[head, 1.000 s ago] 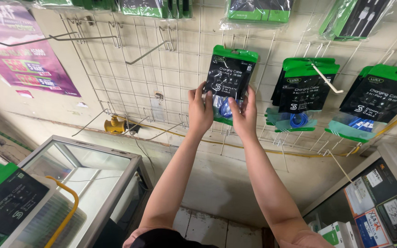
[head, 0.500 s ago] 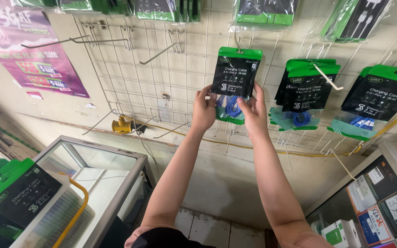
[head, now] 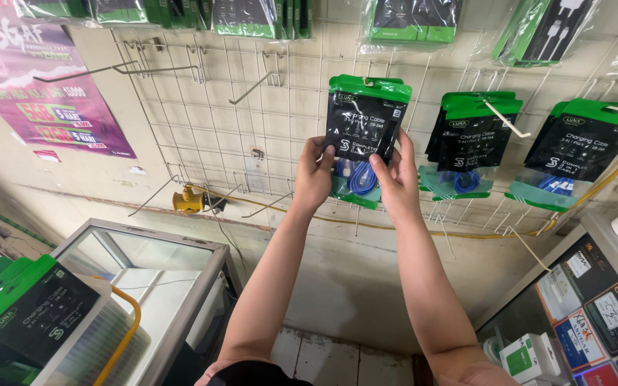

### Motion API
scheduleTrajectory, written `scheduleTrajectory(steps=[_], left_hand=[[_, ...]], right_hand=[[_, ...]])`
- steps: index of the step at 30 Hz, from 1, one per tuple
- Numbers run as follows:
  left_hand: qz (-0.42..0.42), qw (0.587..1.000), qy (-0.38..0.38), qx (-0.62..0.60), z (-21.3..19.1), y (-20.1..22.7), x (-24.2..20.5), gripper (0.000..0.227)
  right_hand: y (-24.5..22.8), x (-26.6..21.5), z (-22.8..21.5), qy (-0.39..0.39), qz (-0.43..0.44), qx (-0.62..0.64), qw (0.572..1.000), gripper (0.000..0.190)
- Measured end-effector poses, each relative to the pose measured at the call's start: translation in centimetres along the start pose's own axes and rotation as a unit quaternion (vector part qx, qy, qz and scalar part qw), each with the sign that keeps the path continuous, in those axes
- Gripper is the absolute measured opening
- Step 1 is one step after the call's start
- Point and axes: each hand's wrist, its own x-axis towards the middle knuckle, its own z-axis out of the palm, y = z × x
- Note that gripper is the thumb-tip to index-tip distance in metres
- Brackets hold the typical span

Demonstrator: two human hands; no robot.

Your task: The person organizes packaged charging cables by removing them from a display rack and placing them into a cardboard box on a glass counter.

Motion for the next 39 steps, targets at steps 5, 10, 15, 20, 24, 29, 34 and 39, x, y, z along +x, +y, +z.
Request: scheduleTrajectory(steps=[5, 10, 15, 20, 24, 29, 34, 39], left_hand=[[0.008, 1.000, -0.009, 0.017, -0.7, 3.7, -1.6, 0.027], [0.030, 0.999, -0.022, 0.026, -1.3, 6.6, -3.3, 0.033], [0.027, 0.999, -0.025, 0.019, -1.9, 8.6, -4.1, 0.032], [0.025, 0.999, -0.022, 0.015, -2.5, 10.6, -4.3, 0.031], [0.013, 0.999, -0.027, 0.020, -3.2, 11.6, -5.1, 0.026], [0.064, 0.997, -0.003, 0.053, -4.6, 11.5, -7.5, 0.021], [0.066, 0.989, 0.039, 0.123, -9.2, 13.2, -10.8, 0.032], [0.190, 0.949, 0.118, 0.224, -16.0, 17.6, -15.1, 0.025]], right_hand=[[-2.1, -1.0, 1.8, -0.006, -0.028, 0.007, 1.000, 0.067], [-4.9, -2.3, 3.7, -0.003, -0.044, 0.013, 0.999, 0.068], [-6.9, -3.0, 5.7, 0.011, -0.051, 0.020, 0.998, 0.068], [-7.8, -3.7, 6.9, 0.019, -0.062, 0.024, 0.998, 0.067], [-7.6, -4.5, 7.5, 0.045, -0.096, -0.022, 0.994, 0.060], [-7.2, -6.1, 9.0, 0.057, -0.042, -0.010, 0.997, 0.054], [-5.9, -6.5, 12.4, -0.051, -0.041, 0.005, 0.998, 0.060], [-4.4, -7.5, 19.2, -0.112, -0.026, 0.050, 0.992, 0.054]])
